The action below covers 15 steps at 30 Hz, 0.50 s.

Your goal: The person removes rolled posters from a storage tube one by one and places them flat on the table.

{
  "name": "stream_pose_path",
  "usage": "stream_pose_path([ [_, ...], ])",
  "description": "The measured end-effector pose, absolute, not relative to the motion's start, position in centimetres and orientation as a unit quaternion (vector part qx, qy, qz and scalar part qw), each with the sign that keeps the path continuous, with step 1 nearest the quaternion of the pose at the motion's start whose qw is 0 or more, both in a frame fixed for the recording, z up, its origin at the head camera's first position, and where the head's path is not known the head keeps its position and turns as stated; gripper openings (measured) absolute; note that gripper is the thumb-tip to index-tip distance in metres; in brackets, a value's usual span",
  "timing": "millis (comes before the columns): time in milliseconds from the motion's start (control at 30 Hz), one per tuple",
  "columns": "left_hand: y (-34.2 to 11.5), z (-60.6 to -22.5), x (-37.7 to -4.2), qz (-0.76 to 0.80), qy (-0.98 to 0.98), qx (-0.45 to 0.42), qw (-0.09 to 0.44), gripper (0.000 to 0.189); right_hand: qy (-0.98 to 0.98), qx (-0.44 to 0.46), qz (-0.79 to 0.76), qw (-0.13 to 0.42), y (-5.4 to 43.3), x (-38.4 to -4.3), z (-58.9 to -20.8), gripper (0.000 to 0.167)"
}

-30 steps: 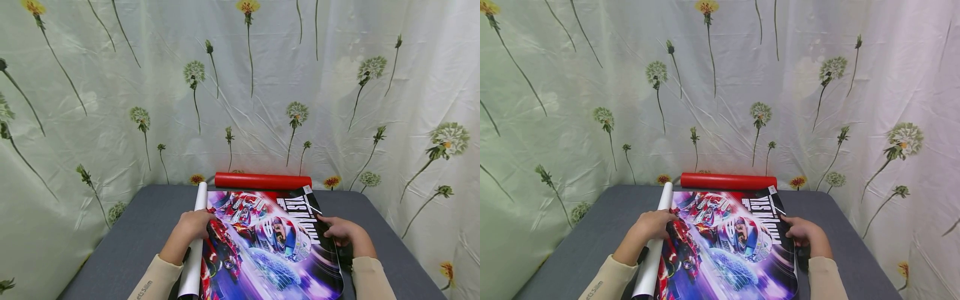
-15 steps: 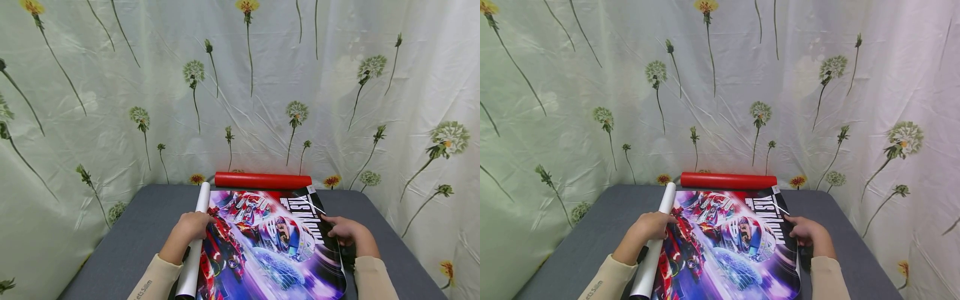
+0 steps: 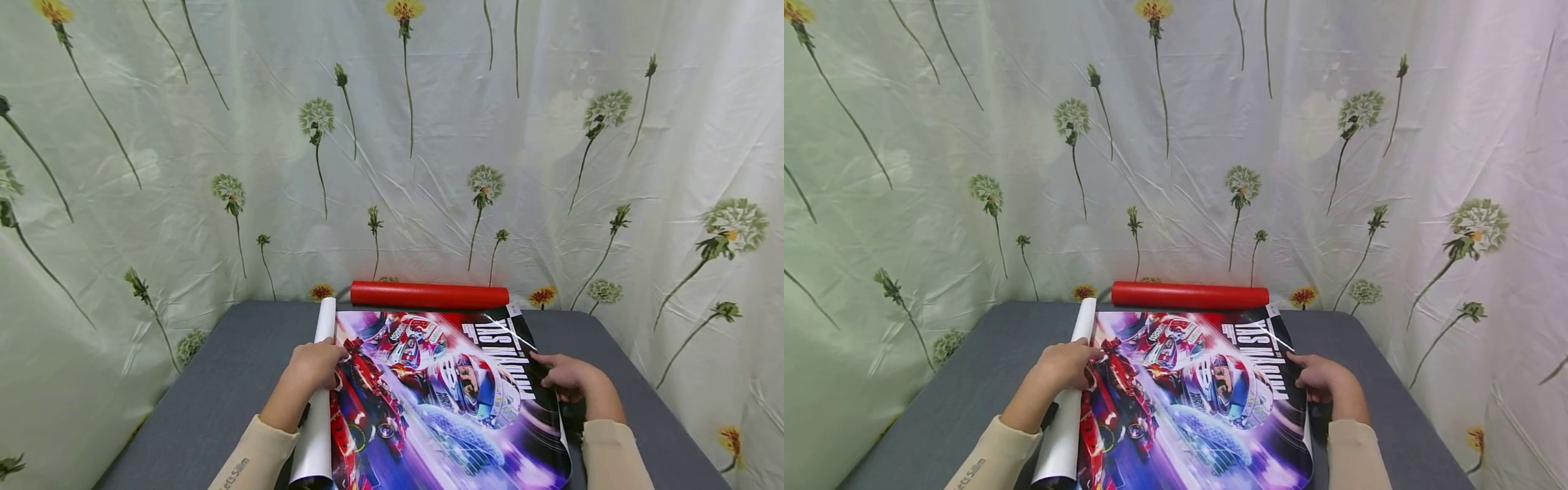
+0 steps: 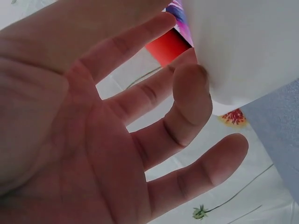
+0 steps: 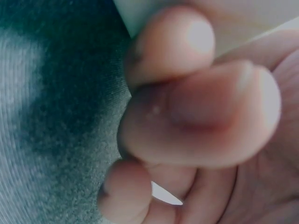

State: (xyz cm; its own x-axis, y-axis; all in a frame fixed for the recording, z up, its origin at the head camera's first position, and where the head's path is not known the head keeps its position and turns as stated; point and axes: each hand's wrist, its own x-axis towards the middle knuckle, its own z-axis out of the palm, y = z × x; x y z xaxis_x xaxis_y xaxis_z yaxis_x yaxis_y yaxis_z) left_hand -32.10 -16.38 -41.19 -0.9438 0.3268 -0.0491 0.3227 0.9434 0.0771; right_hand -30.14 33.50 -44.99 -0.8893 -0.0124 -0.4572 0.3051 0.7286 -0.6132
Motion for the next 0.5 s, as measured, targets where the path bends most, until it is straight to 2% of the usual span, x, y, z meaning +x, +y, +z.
stream_pose_path([
  [233, -16.19, -41.37, -31.97, 0.014, 0.984, 0.177, 0.024, 0.039, 0.909, 0.086, -0.349, 0.212, 33.69, -30.12, -45.16, 0.075],
  [333, -16.14, -41.42, -31.89, 0.023, 0.983, 0.177, 0.042, 0.031, 0.909, 0.088, -0.349, 0.211, 33.73, -30.08, -45.18, 0.076],
  [500, -16.25, -41.48, -31.91, 0.027, 0.983, 0.176, 0.044, 0.03, 0.908, 0.086, -0.353, 0.21, 33.87, -30.07, -45.2, 0.076],
])
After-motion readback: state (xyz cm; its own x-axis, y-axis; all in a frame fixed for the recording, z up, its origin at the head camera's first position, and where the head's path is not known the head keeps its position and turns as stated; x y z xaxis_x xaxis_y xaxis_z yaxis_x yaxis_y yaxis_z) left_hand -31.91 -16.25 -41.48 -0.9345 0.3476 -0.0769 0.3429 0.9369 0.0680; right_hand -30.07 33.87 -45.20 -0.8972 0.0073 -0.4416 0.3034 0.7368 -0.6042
